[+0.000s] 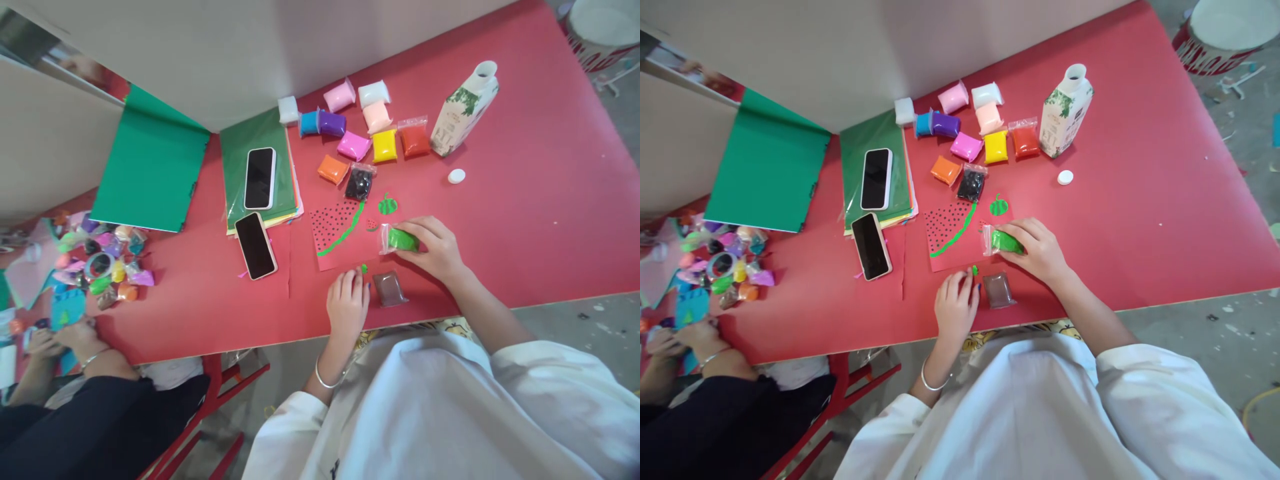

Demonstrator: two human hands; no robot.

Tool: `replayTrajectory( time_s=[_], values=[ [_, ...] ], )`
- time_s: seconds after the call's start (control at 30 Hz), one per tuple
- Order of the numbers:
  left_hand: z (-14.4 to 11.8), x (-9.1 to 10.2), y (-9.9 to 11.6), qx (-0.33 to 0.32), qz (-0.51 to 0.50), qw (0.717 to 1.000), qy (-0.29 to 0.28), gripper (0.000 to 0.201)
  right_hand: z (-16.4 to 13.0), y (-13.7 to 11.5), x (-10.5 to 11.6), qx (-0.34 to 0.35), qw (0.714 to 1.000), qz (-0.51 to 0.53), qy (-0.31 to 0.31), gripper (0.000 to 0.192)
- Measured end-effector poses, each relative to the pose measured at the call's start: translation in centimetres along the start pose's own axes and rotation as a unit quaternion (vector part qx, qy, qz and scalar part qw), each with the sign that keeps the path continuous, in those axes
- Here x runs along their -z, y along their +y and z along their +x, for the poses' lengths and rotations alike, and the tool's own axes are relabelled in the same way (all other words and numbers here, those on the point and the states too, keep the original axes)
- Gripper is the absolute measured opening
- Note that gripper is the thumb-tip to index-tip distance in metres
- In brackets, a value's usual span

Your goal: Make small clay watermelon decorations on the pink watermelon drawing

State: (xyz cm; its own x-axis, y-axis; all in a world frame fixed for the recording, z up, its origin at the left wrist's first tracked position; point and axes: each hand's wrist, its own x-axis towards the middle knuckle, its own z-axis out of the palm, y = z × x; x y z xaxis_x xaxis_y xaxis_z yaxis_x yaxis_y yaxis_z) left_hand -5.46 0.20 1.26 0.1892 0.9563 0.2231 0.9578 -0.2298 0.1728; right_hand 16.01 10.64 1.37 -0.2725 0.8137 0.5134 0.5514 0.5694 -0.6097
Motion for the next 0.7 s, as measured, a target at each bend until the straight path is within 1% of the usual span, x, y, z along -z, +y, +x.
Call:
replayTrajectory(
  time_s=[0.07,0.13,0.2,0.3,0.4,0.53,0.57,0.63,0.67,0.7],
  values=[
    [-0.5,-0.3,0.6,-0.004,0.015,1.0,-0.012,0.033,0.1,0.0,0.1,-0.035,0.999,-0.015,0.0,0.044],
    [-0.6,-0.4,0.8,0.004,-0.002,1.0,-0.01,0.032,0.1,0.1,0.2,-0.067,0.997,-0.029,0.005,0.046],
    [-0.2,-0.4,0.5,0.027,-0.046,0.999,0.006,0.027,0.2,0.1,0.1,-0.085,0.996,-0.04,0.008,0.047],
    [0.7,-0.6,0.1,0.074,-0.116,0.99,0.028,0.015,0.1,0.3,0.0,-0.1,0.993,-0.062,-0.003,0.045],
    [1.6,-0.9,-0.2,0.089,-0.164,0.982,0.031,0.006,0.0,1.2,0.1,-0.114,0.99,-0.086,-0.008,0.044],
    [2.1,-0.4,-0.7,0.106,-0.224,0.967,0.054,0.007,-0.2,2.8,0.7,-0.171,0.977,-0.126,-0.007,0.045],
    [2.1,-0.1,-0.8,0.114,-0.24,0.962,0.063,0.008,-0.2,2.8,0.8,-0.19,0.972,-0.135,0.003,0.047],
    [2.4,0.6,-0.9,0.13,-0.277,0.948,0.082,0.009,0.0,1.7,0.9,-0.227,0.965,-0.124,0.051,0.053],
    [2.6,1.1,-0.7,0.135,-0.299,0.94,0.092,0.009,0.2,0.6,0.7,-0.244,0.961,-0.095,0.088,0.057],
    [2.9,1.6,-0.3,0.135,-0.321,0.932,0.101,0.009,0.5,-0.8,0.5,-0.256,0.958,-0.035,0.123,0.058]
  ],
)
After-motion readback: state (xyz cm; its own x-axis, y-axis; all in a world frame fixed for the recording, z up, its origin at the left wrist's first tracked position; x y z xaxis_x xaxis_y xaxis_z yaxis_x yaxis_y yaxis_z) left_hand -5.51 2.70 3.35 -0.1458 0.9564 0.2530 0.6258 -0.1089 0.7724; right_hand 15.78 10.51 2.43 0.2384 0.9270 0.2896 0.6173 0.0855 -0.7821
